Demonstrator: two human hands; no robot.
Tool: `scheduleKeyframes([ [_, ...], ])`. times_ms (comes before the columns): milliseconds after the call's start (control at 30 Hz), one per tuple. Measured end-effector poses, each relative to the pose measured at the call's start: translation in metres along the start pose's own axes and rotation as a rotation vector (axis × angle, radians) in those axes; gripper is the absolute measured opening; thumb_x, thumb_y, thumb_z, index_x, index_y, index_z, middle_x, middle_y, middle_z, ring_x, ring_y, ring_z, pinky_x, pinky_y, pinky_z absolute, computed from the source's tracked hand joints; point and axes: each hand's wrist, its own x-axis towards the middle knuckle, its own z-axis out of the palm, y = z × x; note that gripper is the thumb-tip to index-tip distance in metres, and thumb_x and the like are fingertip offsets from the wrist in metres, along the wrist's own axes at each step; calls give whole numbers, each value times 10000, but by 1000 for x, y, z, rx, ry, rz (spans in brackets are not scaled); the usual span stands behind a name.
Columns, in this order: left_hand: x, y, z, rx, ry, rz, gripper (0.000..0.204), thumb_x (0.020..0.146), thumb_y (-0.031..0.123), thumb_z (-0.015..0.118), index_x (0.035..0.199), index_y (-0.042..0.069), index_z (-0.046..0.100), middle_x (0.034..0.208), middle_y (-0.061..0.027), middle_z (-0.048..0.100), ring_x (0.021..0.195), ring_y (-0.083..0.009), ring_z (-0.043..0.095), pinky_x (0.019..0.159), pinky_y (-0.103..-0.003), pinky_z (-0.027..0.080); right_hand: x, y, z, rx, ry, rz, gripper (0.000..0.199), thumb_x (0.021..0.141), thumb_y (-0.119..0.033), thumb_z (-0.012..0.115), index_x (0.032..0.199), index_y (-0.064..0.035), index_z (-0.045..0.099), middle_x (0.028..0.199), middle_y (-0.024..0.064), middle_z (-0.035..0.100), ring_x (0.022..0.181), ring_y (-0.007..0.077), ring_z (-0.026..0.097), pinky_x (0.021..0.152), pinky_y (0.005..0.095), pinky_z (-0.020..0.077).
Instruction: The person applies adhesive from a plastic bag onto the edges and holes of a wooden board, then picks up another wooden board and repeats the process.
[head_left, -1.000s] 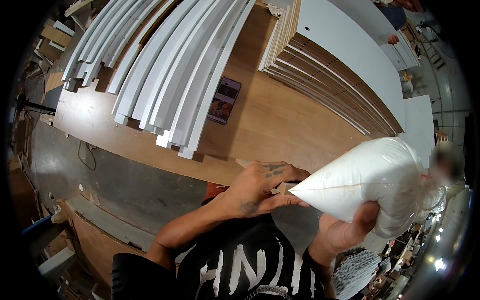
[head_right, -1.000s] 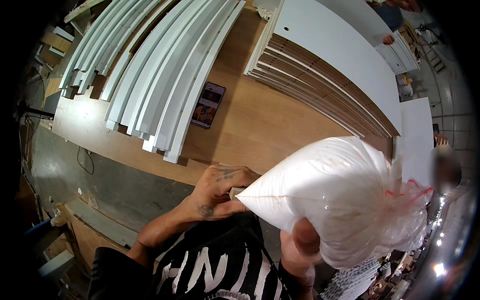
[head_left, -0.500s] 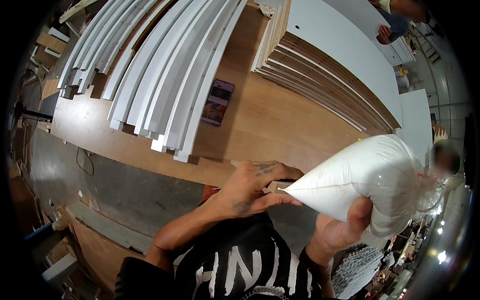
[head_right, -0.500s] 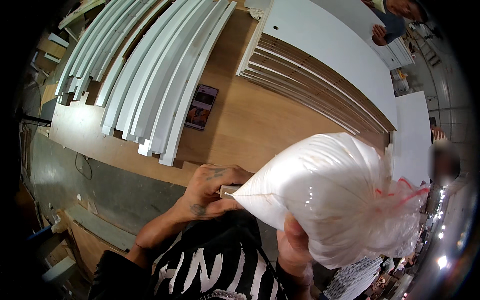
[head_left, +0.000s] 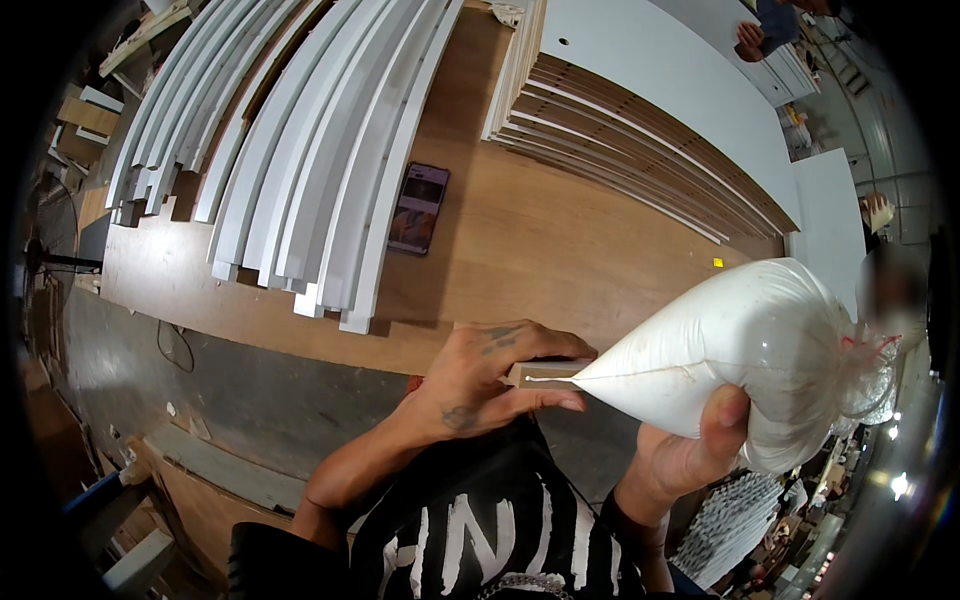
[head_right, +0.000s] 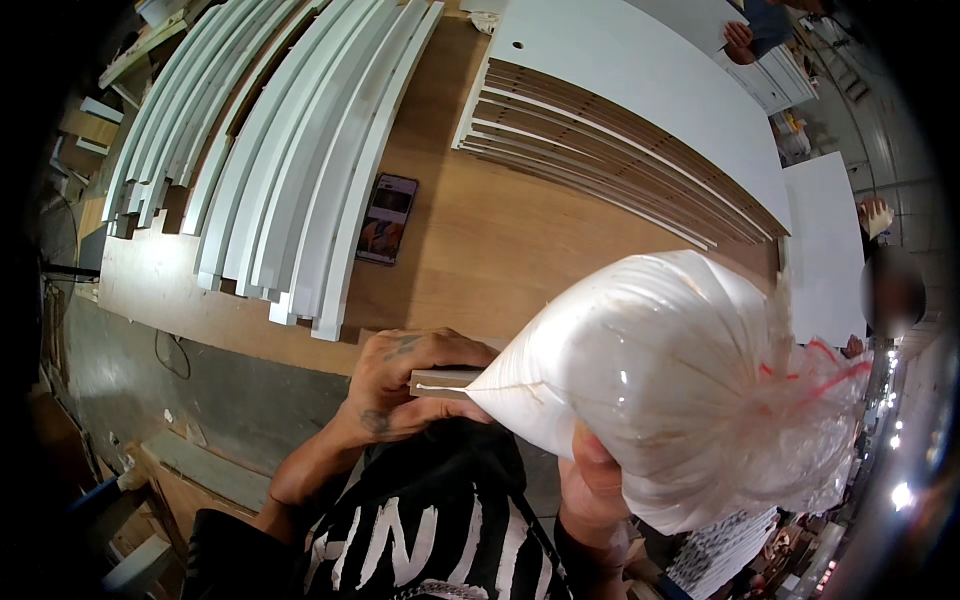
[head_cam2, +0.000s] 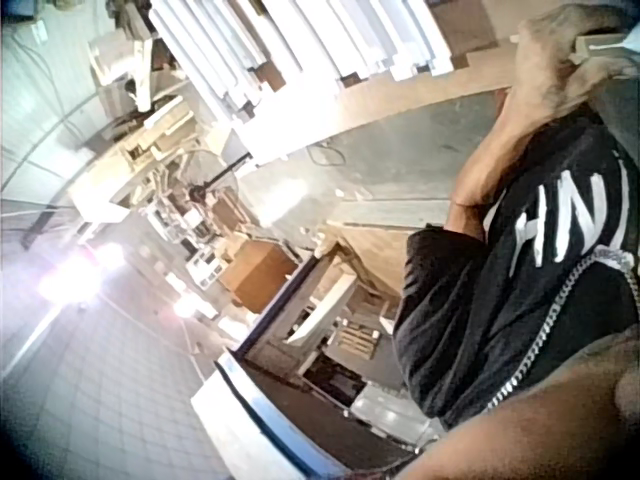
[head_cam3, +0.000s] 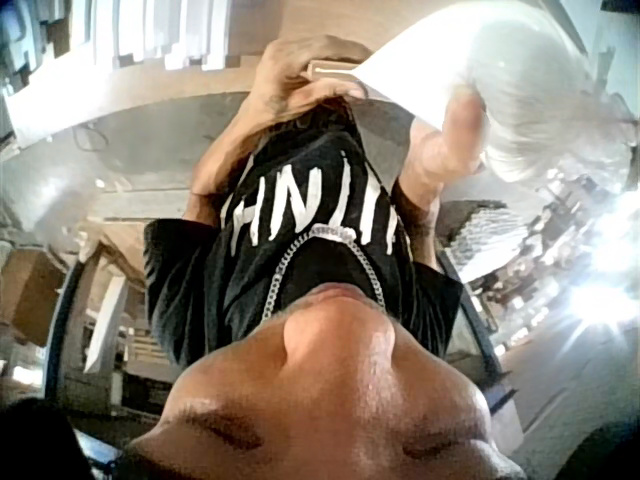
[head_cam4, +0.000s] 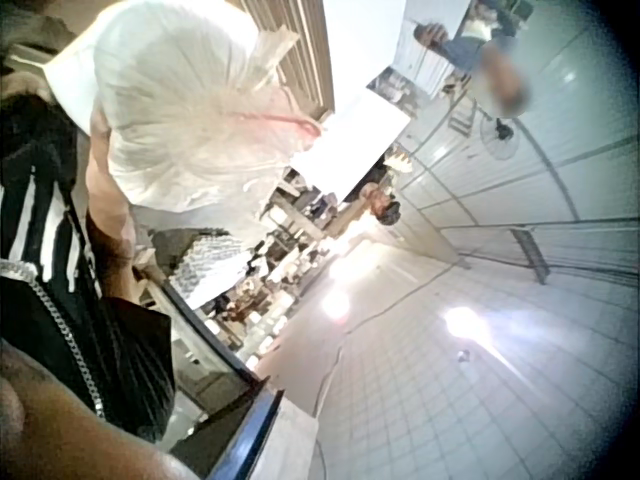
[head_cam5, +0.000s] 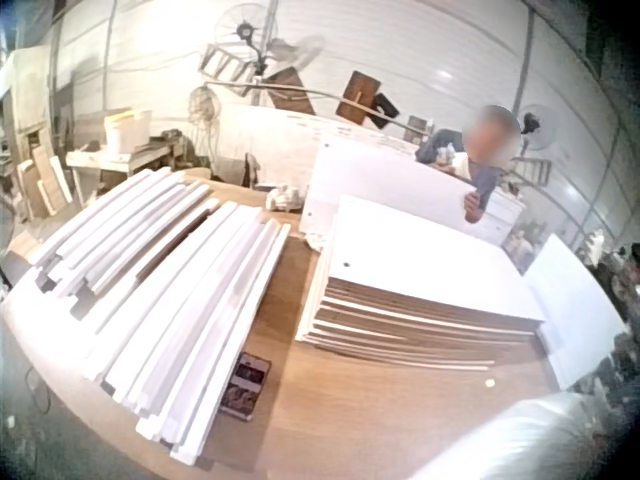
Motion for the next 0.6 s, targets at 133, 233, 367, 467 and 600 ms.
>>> scheduleKeyframes([
  [133, 0, 0, 0, -3, -3, -25, 374, 707, 223, 776, 997, 26, 644, 983, -96, 695, 884, -235, 682, 750, -319, 535, 4, -1, -4, 12, 23, 7, 700, 807, -266, 599, 1412, -71, 307, 1306, 156, 464, 1163, 318, 495, 976, 479, 414],
  [233, 0, -1, 0, -2, -2, -33, 369, 707, 212, 778, 994, 23, 642, 990, -99, 695, 895, -241, 681, 760, -324, 539, 10, -3, -8, 25, 43, 1, 700, 803, -250, 605, 1412, -71, 309, 1311, 152, 461, 1171, 316, 490, 983, 479, 409],
  [367, 1, -2, 2, -13, 20, -15, 378, 705, 205, 781, 1001, 19, 640, 993, -100, 695, 906, -241, 681, 764, -326, 544, 16, -4, -15, 36, 62, 1, 701, 798, -230, 613, 1411, -71, 312, 1318, 147, 458, 1181, 312, 483, 991, 479, 401],
  [467, 1, -3, 2, -1, 8, -6, 389, 697, 203, 783, 1007, 14, 642, 990, -106, 697, 910, -239, 681, 770, -322, 544, 16, -3, -19, 43, 65, 16, 702, 794, -215, 620, 1410, -71, 315, 1323, 143, 455, 1188, 309, 478, 998, 479, 396],
  [600, -1, -1, 5, -25, 33, -28, 376, 697, 192, 782, 998, 10, 651, 983, -109, 699, 908, -235, 684, 772, -319, 543, 14, -3, -30, 50, 67, 52, 704, 789, -194, 628, 1409, -72, 318, 1329, 138, 451, 1199, 305, 471, 1006, 478, 389],
])
